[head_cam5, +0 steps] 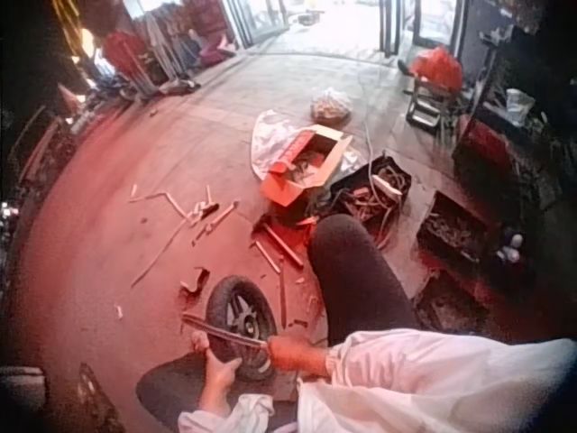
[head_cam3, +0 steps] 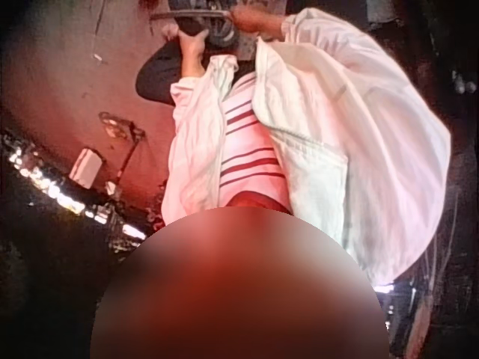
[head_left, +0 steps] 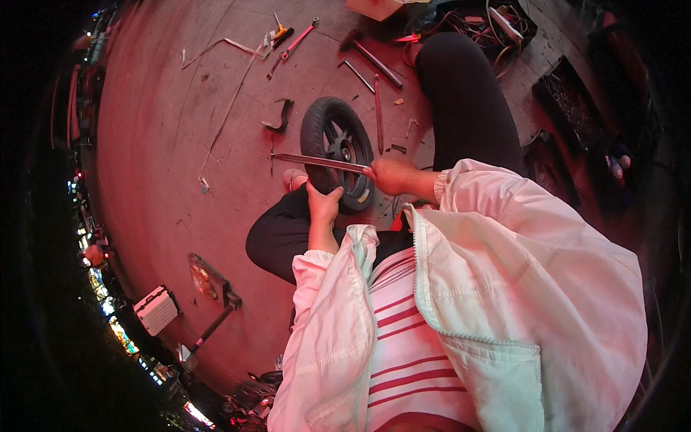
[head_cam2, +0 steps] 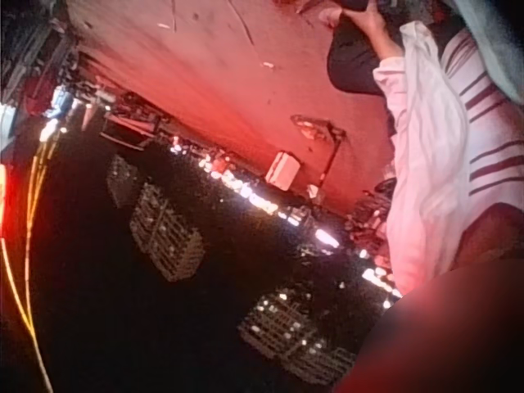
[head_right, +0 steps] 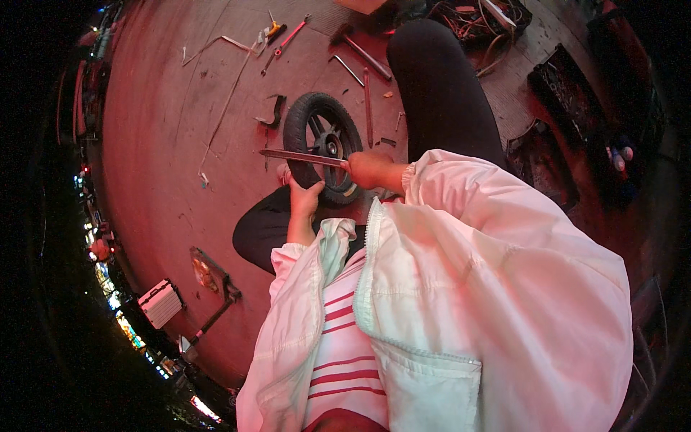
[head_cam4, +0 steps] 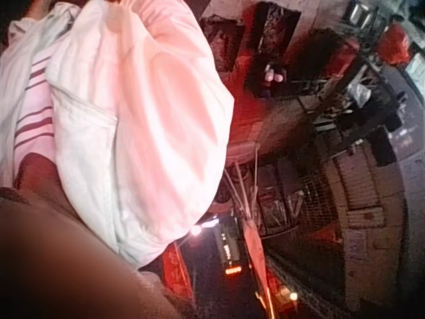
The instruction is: The person sits on the floor and uses a metal bar to pry and adjust the tire on a small wheel. They repeatedly rotate the wheel and apply force with the tool to manipulate the tire bead.
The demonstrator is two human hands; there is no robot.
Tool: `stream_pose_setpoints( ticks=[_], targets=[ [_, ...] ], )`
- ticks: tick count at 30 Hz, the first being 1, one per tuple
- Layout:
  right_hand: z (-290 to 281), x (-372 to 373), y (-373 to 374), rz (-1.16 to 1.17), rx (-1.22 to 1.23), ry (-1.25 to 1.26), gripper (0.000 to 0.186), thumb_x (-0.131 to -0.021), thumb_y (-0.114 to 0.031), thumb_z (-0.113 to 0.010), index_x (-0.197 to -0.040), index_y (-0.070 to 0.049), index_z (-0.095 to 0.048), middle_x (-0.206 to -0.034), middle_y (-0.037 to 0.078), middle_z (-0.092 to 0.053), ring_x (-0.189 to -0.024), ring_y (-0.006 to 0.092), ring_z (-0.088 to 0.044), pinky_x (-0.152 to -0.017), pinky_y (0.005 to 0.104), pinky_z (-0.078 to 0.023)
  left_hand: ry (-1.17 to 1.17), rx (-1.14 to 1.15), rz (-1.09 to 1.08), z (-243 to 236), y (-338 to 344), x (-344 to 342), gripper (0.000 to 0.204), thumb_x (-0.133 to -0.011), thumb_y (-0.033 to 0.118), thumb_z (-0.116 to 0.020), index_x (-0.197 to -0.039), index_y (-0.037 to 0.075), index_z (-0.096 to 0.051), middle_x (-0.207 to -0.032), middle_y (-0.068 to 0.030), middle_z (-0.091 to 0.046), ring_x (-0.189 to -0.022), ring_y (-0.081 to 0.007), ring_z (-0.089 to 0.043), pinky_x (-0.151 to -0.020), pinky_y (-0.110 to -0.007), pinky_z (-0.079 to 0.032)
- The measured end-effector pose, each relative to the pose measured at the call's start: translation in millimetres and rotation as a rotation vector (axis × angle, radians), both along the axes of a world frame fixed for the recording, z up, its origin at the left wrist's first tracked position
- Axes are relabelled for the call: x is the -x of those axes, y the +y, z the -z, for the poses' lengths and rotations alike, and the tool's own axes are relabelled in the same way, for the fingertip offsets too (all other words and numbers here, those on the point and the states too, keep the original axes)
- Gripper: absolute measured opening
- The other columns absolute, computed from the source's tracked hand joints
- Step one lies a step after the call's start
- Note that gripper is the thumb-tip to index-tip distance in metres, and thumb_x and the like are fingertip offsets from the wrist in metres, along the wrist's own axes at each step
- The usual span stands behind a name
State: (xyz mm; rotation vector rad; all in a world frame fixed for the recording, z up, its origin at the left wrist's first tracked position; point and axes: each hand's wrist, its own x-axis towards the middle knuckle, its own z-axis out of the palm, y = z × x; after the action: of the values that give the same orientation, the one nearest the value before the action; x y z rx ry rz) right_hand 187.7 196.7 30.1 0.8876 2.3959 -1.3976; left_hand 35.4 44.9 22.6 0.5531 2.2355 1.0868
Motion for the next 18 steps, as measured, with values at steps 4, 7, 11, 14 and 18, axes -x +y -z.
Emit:
stream_pose_setpoints(
  ticks=[4,7,11,14,18],
  targets=[
    [0,1,5,0.016,-0.002,0.012,0.048,-0.096,-0.044,-0.042,-0.086,-0.004,-0.068,-0.087,0.021,-0.066,-0.082,0.0415,-0.063,-0.073,0.0508,-0.049,-0.061,-0.009,-0.022,-5,2,-1,0.074,-0.066,-0.003,-0.073,-0.130,-0.001,-0.037,-0.120,-0.0146,-0.055,-0.106,-0.0236,-0.057,-0.094,-0.032,-0.043],
    [-4,-2,5,-0.021,-0.043,-0.033,0.050,-0.096,-0.045,-0.041,-0.087,-0.004,-0.069,-0.086,0.021,-0.066,-0.083,0.0412,-0.063,-0.074,0.0502,-0.049,-0.034,-0.017,-0.016,-10,4,-3,0.073,-0.066,-0.003,-0.073,-0.129,-0.001,-0.037,-0.119,-0.0144,-0.056,-0.105,-0.0232,-0.057,-0.093,-0.032,-0.044],
    [1,-1,4,-0.027,-0.029,-0.029,0.051,-0.095,-0.047,-0.042,-0.088,-0.005,-0.069,-0.086,0.021,-0.066,-0.084,0.0406,-0.063,-0.075,0.0496,-0.049,-0.035,-0.040,-0.015,1,1,3,0.072,-0.065,-0.002,-0.074,-0.129,-0.001,-0.039,-0.117,-0.0142,-0.057,-0.104,-0.0232,-0.058,-0.093,-0.032,-0.044],
    [1,-1,5,0.021,-0.008,-0.003,0.050,-0.094,-0.049,-0.044,-0.088,-0.007,-0.069,-0.084,0.021,-0.066,-0.083,0.0399,-0.063,-0.073,0.0498,-0.049,-0.037,-0.061,-0.006,5,2,3,0.072,-0.065,-0.001,-0.074,-0.129,0.000,-0.040,-0.117,-0.0138,-0.057,-0.104,-0.0231,-0.058,-0.093,-0.032,-0.044],
    [-27,-6,8,0.060,0.008,0.149,0.045,-0.092,-0.049,-0.049,-0.088,-0.008,-0.067,-0.082,0.020,-0.065,-0.078,0.0396,-0.063,-0.068,0.0503,-0.048,-0.068,-0.083,-0.028,2,2,2,0.072,-0.065,-0.002,-0.073,-0.129,0.000,-0.039,-0.117,-0.0131,-0.057,-0.104,-0.0231,-0.058,-0.093,-0.032,-0.044]
  ],
)
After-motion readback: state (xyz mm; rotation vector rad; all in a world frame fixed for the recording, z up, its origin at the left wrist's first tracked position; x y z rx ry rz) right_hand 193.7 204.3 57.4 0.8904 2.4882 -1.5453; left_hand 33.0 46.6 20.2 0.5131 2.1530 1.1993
